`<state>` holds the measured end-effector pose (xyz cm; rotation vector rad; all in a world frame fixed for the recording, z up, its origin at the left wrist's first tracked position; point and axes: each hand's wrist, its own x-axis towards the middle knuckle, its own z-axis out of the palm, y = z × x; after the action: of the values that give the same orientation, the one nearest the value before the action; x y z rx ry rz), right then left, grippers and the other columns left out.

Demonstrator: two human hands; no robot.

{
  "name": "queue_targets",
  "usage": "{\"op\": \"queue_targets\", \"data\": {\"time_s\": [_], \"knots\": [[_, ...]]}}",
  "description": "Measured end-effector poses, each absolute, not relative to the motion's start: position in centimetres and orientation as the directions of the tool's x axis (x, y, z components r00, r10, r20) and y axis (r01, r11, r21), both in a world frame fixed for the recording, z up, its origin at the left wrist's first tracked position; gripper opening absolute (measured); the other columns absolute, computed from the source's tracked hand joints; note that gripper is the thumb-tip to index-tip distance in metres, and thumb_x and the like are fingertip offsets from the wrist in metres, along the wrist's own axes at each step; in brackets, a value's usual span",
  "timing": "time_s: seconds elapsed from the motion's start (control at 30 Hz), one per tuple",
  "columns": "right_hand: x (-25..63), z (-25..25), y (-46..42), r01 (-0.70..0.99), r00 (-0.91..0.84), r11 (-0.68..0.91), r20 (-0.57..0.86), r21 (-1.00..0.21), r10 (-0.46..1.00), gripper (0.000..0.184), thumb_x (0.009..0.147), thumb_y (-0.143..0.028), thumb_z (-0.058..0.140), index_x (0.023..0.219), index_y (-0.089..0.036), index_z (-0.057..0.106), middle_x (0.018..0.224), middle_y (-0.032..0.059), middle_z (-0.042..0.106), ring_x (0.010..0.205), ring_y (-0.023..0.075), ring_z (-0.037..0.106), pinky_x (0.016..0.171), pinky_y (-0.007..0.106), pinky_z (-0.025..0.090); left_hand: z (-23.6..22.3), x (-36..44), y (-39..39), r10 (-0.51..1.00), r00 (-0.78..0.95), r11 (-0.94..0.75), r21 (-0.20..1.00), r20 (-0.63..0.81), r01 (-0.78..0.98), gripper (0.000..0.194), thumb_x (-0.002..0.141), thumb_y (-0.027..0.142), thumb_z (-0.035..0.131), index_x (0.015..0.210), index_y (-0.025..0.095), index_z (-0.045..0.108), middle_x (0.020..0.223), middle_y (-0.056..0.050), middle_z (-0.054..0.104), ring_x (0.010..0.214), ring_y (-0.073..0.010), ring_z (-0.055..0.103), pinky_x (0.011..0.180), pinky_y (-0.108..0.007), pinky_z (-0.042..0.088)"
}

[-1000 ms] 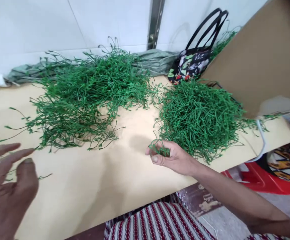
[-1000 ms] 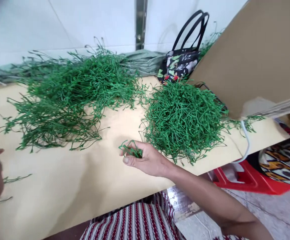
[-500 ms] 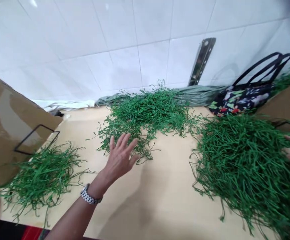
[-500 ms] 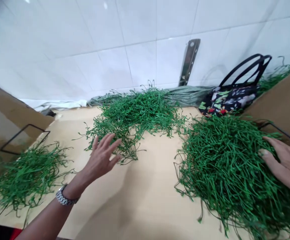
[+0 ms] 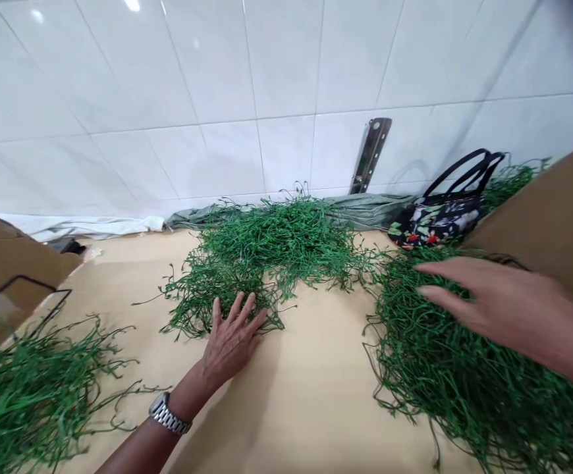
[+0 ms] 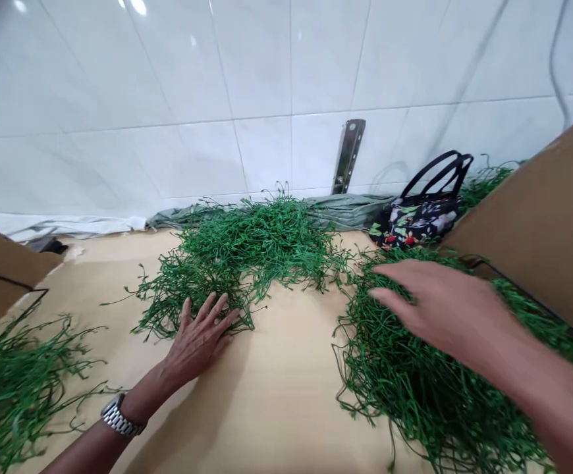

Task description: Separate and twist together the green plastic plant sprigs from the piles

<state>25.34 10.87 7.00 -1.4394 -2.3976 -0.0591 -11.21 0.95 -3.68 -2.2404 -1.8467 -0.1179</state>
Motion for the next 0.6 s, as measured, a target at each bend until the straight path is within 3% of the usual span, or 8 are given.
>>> {"op": "queue_targets", "data": {"time_s": [0.1, 0.17, 0.23, 0.33, 0.47, 0.6], "knots": [[17.9, 7.5, 13.3, 0.803, -0.592, 0.594, 0.19, 0.05, 0.783, 0.034, 0.083, -0.032, 0.047, 0.113, -0.02, 0.057, 0.113, 0.0113, 0.06, 0.1, 0.0279, 0.057, 0.076, 0.039, 0.047, -3.7, -10.9, 1.1, 0.954, 0.24, -0.227, -0.088, 0.179, 0.97, 0.038, 0.083, 0.032, 0.045, 0.121, 0.03, 0.05, 0.139, -0.008, 0.039, 0.13, -0.0314, 0.03, 0.101, -0.065, 0.013], [13.1, 7.9, 14.3, 0.732, -0.673, 0.68, 0.204, 0.044, 0.711, 0.031, 0.085, -0.03, 0.045, 0.108, -0.016, 0.059, 0.11, 0.013, 0.061, 0.1, 0.0275, 0.056, 0.079, 0.038, 0.045, -3.7, -10.5, 0.9, 0.945, 0.284, -0.279, -0.049, 0.16, 0.959, 0.039, 0.084, 0.036, 0.044, 0.123, 0.03, 0.047, 0.14, -0.007, 0.037, 0.131, -0.0297, 0.028, 0.102, -0.064, 0.013], [8.5, 8.0, 14.7, 0.608, -0.77, 0.793, 0.216, -0.034, 0.6, 0.028, 0.086, -0.029, 0.042, 0.104, -0.017, 0.06, 0.106, 0.0117, 0.062, 0.1, 0.0259, 0.055, 0.082, 0.036, 0.043, -3.6, -9.9, 0.7, 0.937, 0.315, -0.316, -0.02, 0.148, 0.949, 0.041, 0.085, 0.037, 0.041, 0.125, 0.029, 0.044, 0.141, -0.008, 0.036, 0.132, -0.0284, 0.025, 0.103, -0.063, 0.011], [2.2, 6.7, 14.7, 0.452, -0.848, 0.85, 0.165, -0.272, 0.504, 0.025, 0.084, -0.031, 0.047, 0.099, -0.017, 0.061, 0.1, 0.011, 0.063, 0.096, 0.0241, 0.057, 0.078, 0.031, 0.041, -3.6, -9.3, 0.5, 0.937, 0.318, -0.323, 0.009, 0.141, 0.946, 0.04, 0.087, 0.035, 0.037, 0.126, 0.026, 0.042, 0.14, -0.009, 0.037, 0.133, -0.0276, 0.023, 0.102, -0.065, 0.006], [-3.5, 3.5, 14.9, 0.414, -0.853, 0.774, 0.093, -0.479, 0.514, 0.027, 0.074, -0.034, 0.06, 0.093, -0.016, 0.062, 0.09, 0.0092, 0.065, 0.082, 0.0212, 0.06, 0.066, 0.027, 0.041, -4.0, -9.1, -0.1, 0.932, 0.319, -0.326, 0.012, 0.171, 0.945, 0.038, 0.089, 0.03, 0.033, 0.124, 0.022, 0.043, 0.138, -0.009, 0.04, 0.132, -0.0263, 0.024, 0.102, -0.065, -0.003], [-3.9, 3.2, 16.0, 0.431, -0.802, 0.693, 0.107, -0.578, 0.588, 0.019, 0.08, -0.03, 0.05, 0.079, -0.015, 0.062, 0.068, 0.0029, 0.063, 0.06, 0.0137, 0.058, 0.052, 0.023, 0.041, -4.8, -9.4, -1.4, 0.928, 0.297, -0.306, 0.007, 0.226, 0.952, 0.038, 0.088, 0.031, 0.035, 0.124, 0.02, 0.043, 0.137, -0.008, 0.041, 0.133, -0.0254, 0.022, 0.102, -0.062, -0.013]]}}
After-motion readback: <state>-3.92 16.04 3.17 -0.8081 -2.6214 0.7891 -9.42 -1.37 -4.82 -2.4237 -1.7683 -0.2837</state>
